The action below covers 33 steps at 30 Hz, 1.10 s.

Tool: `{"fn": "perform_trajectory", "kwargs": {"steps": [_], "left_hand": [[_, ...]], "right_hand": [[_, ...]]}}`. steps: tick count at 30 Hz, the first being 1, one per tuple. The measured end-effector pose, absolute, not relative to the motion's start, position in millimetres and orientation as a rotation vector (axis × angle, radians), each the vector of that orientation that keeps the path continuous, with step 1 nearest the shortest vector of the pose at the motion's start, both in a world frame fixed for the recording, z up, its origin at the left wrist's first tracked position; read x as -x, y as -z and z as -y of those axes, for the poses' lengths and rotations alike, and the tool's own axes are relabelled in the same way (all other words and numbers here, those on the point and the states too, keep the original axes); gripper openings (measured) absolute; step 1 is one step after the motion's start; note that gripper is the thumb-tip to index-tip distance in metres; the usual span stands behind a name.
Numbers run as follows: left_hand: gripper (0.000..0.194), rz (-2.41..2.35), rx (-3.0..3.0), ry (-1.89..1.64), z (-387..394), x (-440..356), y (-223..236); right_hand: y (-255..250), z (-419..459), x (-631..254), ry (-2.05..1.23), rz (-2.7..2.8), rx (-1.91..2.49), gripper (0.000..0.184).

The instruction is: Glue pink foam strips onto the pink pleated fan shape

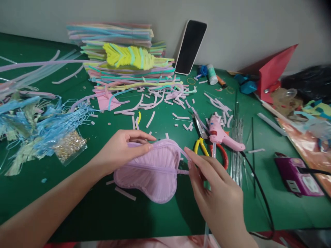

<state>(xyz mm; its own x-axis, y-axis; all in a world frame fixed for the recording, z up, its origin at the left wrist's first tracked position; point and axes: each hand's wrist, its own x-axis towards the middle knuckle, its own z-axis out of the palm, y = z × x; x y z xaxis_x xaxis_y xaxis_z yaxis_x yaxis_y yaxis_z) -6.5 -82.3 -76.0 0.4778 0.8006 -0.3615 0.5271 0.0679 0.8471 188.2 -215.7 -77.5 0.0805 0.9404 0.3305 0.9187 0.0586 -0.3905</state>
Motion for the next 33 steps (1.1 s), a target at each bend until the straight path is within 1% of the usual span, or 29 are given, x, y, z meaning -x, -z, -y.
{"fn": "perform_trajectory", "kwargs": {"steps": [5, 8, 12, 15, 18, 23, 27, 30, 33], "left_hand": [[0.030, -1.190, -1.586, -0.218, 80, 7, 76], [0.031, -1.188, -1.577, -0.191, 80, 6, 74], [0.032, -1.160, -1.565, -0.129, 79, 7, 71], [0.027, -1.143, -1.520, -0.071, 79, 8, 72], [0.021, -1.131, -1.527, -0.095, 80, 7, 73], [0.017, -1.125, -1.507, -0.124, 81, 7, 71], [0.025, -1.080, -1.528, -0.050, 78, 10, 70], [0.035, -1.132, -1.567, -0.119, 76, 13, 74], [0.035, -1.140, -1.549, -0.182, 76, 16, 82]], "right_hand": [[81, 214, -184, 0.083, 1.849, 1.910, 0.031], [82, 213, -181, 0.099, 1.866, 1.913, 0.031], [85, 215, -177, 0.014, 1.888, 1.887, 0.034], [85, 217, -174, -0.059, 1.897, 1.855, 0.034], [84, 217, -171, -0.121, 1.896, 1.833, 0.034], [84, 216, -167, -0.175, 1.862, 1.837, 0.032], [86, 219, -166, -0.225, 1.832, 1.847, 0.034], [87, 221, -165, -0.230, 1.824, 1.850, 0.034], [87, 220, -164, -0.233, 1.826, 1.844, 0.033]]}}
